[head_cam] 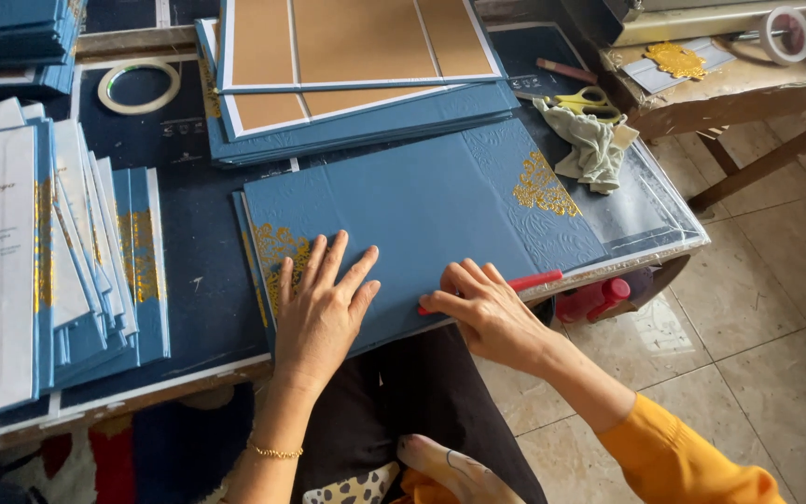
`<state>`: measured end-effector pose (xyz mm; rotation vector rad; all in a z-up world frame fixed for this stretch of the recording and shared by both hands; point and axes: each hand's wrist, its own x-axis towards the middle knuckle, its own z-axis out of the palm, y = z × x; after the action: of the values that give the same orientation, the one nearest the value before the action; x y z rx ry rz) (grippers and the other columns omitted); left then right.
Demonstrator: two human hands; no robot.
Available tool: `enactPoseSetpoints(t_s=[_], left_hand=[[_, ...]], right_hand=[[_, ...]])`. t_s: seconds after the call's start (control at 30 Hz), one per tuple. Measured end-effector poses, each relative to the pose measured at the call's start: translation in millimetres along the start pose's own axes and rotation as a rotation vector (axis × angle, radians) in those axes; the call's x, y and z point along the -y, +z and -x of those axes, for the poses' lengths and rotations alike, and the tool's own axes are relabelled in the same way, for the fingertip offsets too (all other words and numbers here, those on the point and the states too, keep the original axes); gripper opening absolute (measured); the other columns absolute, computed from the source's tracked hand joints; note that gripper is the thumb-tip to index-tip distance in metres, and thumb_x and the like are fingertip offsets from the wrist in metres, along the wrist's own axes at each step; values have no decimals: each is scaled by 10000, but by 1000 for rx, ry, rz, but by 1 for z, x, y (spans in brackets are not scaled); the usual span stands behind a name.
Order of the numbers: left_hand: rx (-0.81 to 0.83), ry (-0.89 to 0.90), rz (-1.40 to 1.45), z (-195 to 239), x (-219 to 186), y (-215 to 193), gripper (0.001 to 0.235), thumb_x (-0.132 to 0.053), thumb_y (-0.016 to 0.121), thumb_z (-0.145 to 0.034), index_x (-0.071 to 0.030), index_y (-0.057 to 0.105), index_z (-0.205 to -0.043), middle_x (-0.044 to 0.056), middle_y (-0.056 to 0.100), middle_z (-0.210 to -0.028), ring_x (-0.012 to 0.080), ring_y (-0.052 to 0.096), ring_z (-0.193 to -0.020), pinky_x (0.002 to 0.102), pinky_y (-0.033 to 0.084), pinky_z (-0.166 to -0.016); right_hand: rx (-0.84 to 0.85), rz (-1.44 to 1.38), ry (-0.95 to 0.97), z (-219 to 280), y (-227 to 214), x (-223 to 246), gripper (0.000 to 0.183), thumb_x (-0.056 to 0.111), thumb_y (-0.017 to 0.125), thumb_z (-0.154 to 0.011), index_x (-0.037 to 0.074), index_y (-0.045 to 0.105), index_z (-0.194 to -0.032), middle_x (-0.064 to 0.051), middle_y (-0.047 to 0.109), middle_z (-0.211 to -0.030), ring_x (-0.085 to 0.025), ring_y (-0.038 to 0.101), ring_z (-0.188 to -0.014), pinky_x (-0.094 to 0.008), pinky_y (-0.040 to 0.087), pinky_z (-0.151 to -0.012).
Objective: Assembling wedding invitations by folding the outer covers, applying adhesive with a tool, and inserting the printed invitation sheets.
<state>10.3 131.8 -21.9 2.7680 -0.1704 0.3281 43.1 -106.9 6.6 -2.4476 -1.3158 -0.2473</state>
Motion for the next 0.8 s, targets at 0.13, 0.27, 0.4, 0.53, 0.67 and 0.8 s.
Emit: enactPoseSetpoints(t_s=[0.13,0.27,0.4,0.53,0.67,0.8], left_hand=[[9,-12,14,2,-3,-1,453,-521,338,-1043,-366,472,-1447,45,383,-1559,285,310,-1456,609,189,-1147],[2,-5,-6,2,-1,-3,453,-522,360,-1032,-366,478,-1440,45,394,-1552,284,319,-1452,604,201,-1148],[3,-3,15,0,0,-1,458,-524,365,-1029,-360,485,-1439,51,395,-1553,291,321,-1450,610,200,-1144],[12,-1,18,1,-1,-2,456,-523,347,-1034,-365,482,-1440,47,399,-1550,289,320,-1453,607,204,-1146],[-1,0,22,2,2,-2,448,-516,351,-1044,-362,489,-1441,49,407,-1547,289,325,-1451,607,204,-1145],[-34,26,-25,1,2,-1,444,-512,376,-1041,-350,505,-1434,54,431,-1533,286,347,-1443,598,235,-1140]], right_hand=[[-19,17,-20,-15,5,-1,241,-11,576,-847,205,608,-950,-42,439,-871,-266,458,-772,-380,353,-687],[-20,-25,-3,-15,3,4,205,11,577,-875,204,604,-940,-33,441,-868,-263,464,-778,-378,359,-692],[17,-23,34,4,1,9,176,33,564,-894,202,589,-936,-30,435,-868,-254,472,-782,-357,365,-692],[1,-39,35,-10,5,6,153,33,583,-892,183,579,-924,-50,448,-859,-278,478,-792,-386,368,-701],[-41,-9,71,-2,13,14,189,26,576,-893,198,598,-969,-29,434,-865,-250,463,-787,-357,372,-712],[-144,29,169,28,12,26,270,15,562,-895,204,625,-1077,-33,413,-860,-258,462,-784,-352,403,-706]])
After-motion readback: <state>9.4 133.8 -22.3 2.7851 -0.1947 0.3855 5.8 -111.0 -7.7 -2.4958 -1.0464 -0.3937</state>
